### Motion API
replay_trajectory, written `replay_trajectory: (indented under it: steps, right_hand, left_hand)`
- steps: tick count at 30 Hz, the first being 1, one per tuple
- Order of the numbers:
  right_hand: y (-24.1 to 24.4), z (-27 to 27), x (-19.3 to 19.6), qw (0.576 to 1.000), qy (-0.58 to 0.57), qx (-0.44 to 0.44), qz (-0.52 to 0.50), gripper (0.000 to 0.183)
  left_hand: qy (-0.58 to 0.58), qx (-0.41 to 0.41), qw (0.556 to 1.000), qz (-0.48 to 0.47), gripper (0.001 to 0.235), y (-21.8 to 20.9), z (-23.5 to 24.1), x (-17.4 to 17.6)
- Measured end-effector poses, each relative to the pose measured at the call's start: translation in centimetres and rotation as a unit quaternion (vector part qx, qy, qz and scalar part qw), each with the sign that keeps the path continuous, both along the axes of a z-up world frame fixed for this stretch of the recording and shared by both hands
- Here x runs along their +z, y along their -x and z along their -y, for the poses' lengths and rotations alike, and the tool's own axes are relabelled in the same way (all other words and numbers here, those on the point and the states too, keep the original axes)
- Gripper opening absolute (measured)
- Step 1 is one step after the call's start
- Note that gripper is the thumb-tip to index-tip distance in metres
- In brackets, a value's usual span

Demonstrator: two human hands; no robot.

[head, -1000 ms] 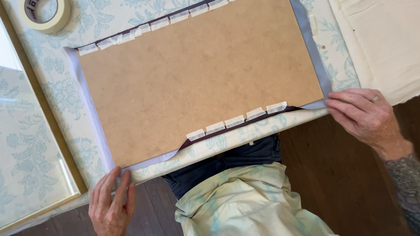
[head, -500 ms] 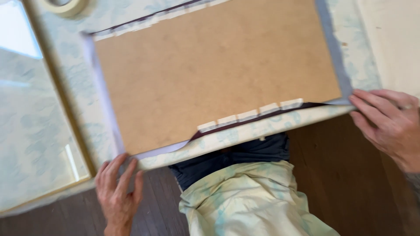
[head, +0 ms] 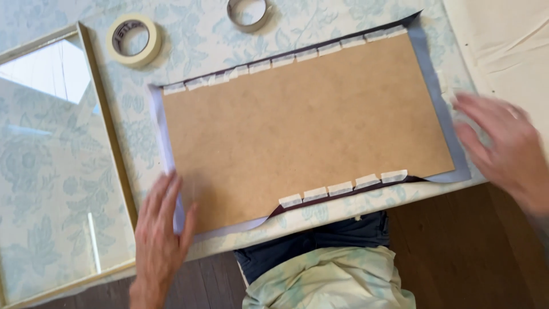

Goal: Securing a decorative ribbon border to a backing board using masking tape in preparation for framing.

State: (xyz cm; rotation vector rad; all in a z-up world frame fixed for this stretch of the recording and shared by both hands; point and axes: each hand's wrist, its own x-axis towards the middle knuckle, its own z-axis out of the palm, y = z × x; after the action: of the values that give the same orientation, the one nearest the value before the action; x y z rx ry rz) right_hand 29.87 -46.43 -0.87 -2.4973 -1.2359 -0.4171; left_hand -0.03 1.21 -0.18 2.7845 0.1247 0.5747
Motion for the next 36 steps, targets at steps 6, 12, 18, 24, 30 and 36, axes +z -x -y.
replay_trajectory:
  steps: [6, 12, 18, 24, 30, 36]
  right_hand:
    - [-9.2, -12.0, 0.1, 0.983, 0.112, -0.004, -0.148, 0.076]
    - [-11.3, -14.7, -2.2, 0.989, 0.114, 0.041, -0.085, 0.080]
    - [-11.0, -14.4, -2.6, 0.998, 0.047, 0.037, -0.009, 0.071]
    - [-11.2, -13.9, -2.5, 0.986, 0.123, 0.027, 0.105, 0.060]
    - [-12.2, -12.6, -2.5, 0.995, 0.097, -0.006, 0.016, 0.081]
    - [-12.9, -11.5, -3.1, 0.996, 0.080, 0.015, 0.022, 0.077]
  left_hand:
    - [-0.029, -0.045, 0.997, -0.059, 0.072, -13.8, -1.2, -1.5]
    - [0.001, -0.154, 0.980, -0.129, 0.078, -26.4, 5.5, -2.7]
    - [-0.082, -0.214, 0.972, -0.048, 0.064, -35.0, 12.2, -6.5]
    - [-0.102, -0.211, 0.969, 0.075, 0.054, -35.6, 13.1, -7.1]
    - [-0.139, -0.192, 0.968, 0.078, 0.060, -35.7, 13.5, -6.2]
    - [-0.190, -0.156, 0.964, 0.097, 0.058, -35.9, 14.5, -6.2]
